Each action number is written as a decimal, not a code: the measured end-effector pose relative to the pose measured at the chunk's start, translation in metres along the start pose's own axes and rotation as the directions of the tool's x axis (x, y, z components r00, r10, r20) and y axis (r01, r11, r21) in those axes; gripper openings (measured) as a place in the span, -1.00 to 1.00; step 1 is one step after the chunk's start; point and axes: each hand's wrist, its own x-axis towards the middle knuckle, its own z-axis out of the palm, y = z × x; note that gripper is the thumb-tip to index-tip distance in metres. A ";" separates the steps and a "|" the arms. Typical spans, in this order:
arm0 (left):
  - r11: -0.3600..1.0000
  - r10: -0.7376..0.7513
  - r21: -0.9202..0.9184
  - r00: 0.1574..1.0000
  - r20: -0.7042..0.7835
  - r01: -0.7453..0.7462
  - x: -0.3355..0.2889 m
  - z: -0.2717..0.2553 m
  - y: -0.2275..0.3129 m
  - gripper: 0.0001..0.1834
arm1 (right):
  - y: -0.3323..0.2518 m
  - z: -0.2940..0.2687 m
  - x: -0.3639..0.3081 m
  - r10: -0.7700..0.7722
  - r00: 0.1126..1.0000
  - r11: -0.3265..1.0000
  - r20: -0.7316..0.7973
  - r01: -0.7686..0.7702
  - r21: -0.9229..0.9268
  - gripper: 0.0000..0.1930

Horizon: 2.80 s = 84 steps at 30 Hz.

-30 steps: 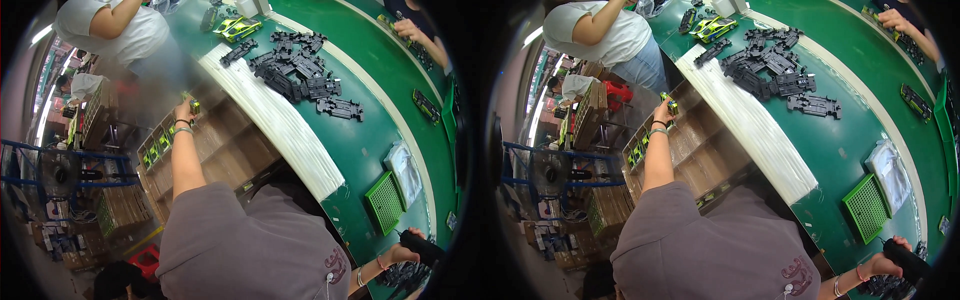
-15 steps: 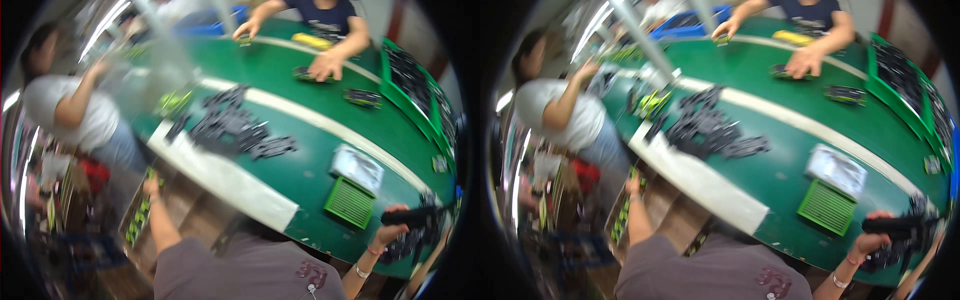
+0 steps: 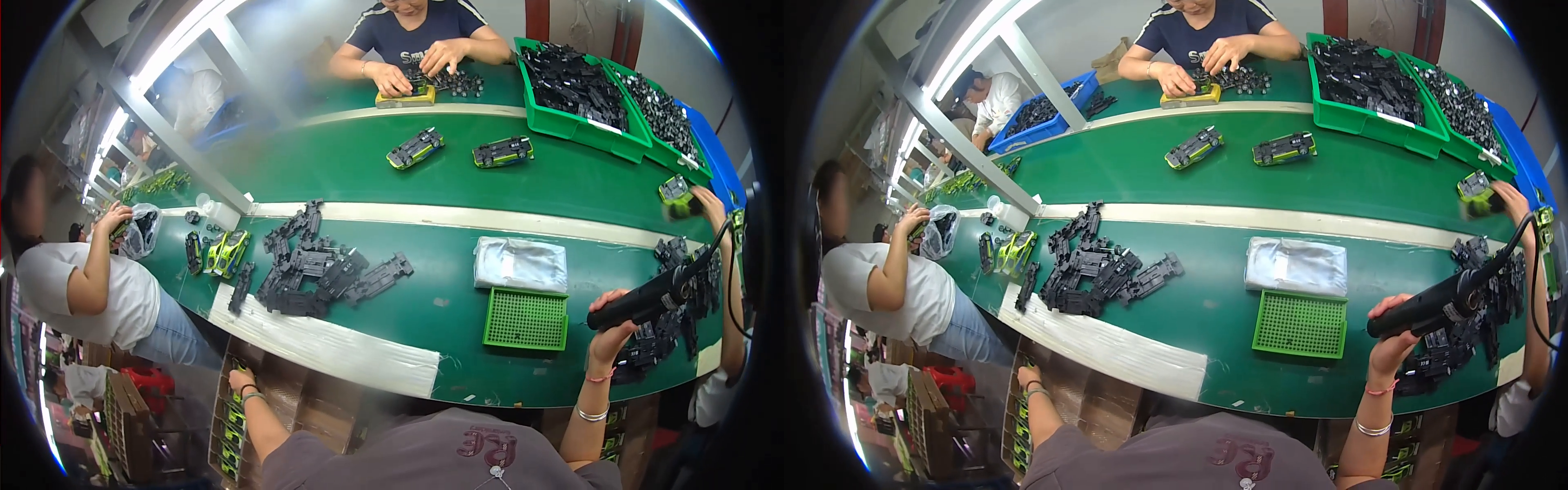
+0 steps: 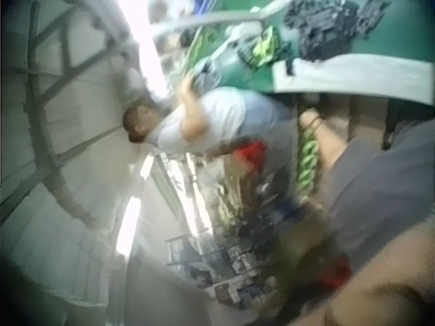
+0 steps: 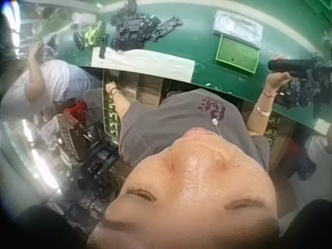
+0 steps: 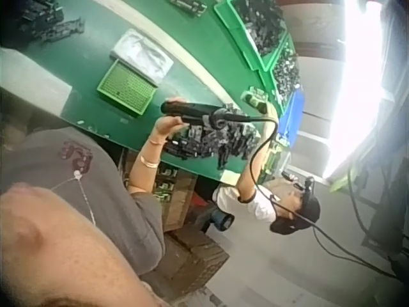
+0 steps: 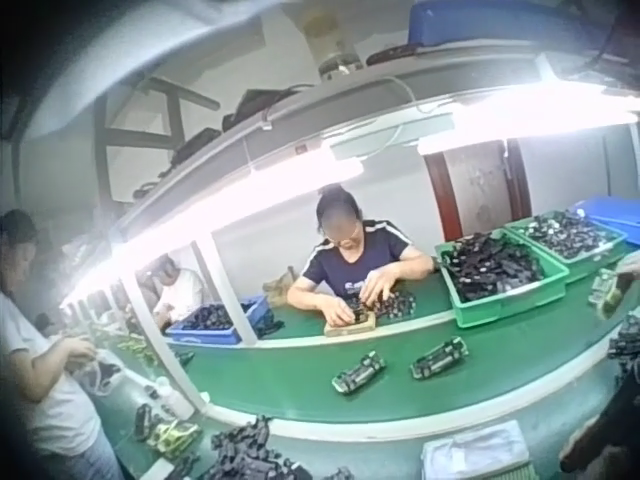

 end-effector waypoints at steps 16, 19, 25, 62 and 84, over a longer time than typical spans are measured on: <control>0.161 0.617 -0.390 0.401 -0.678 -0.907 -0.114 -0.208 0.285 -0.78 | -0.004 0.001 0.004 0.003 0.999 0.994 0.043 0.001 -0.110 -0.15; -0.195 0.768 -0.244 0.007 -0.640 -0.950 -0.171 -0.211 0.383 -0.69 | -0.003 0.001 0.005 0.007 0.998 0.993 0.059 -0.001 -0.114 -0.15; -0.317 0.866 -0.305 -0.143 -0.479 -0.898 -0.221 -0.146 0.541 -0.57 | 0.002 0.000 0.002 0.034 0.993 0.999 0.114 -0.035 0.006 -0.14; -0.795 0.607 -0.364 -0.642 -0.468 -0.485 -0.384 -0.171 0.401 -0.66 | -0.008 0.010 0.016 0.108 0.993 0.993 -0.037 -0.109 -0.038 0.05; -0.820 0.567 -0.300 -0.622 -0.540 -0.487 -0.377 -0.153 0.403 -0.62 | 0.014 0.095 -0.007 0.121 0.976 0.965 0.182 -0.159 0.211 0.06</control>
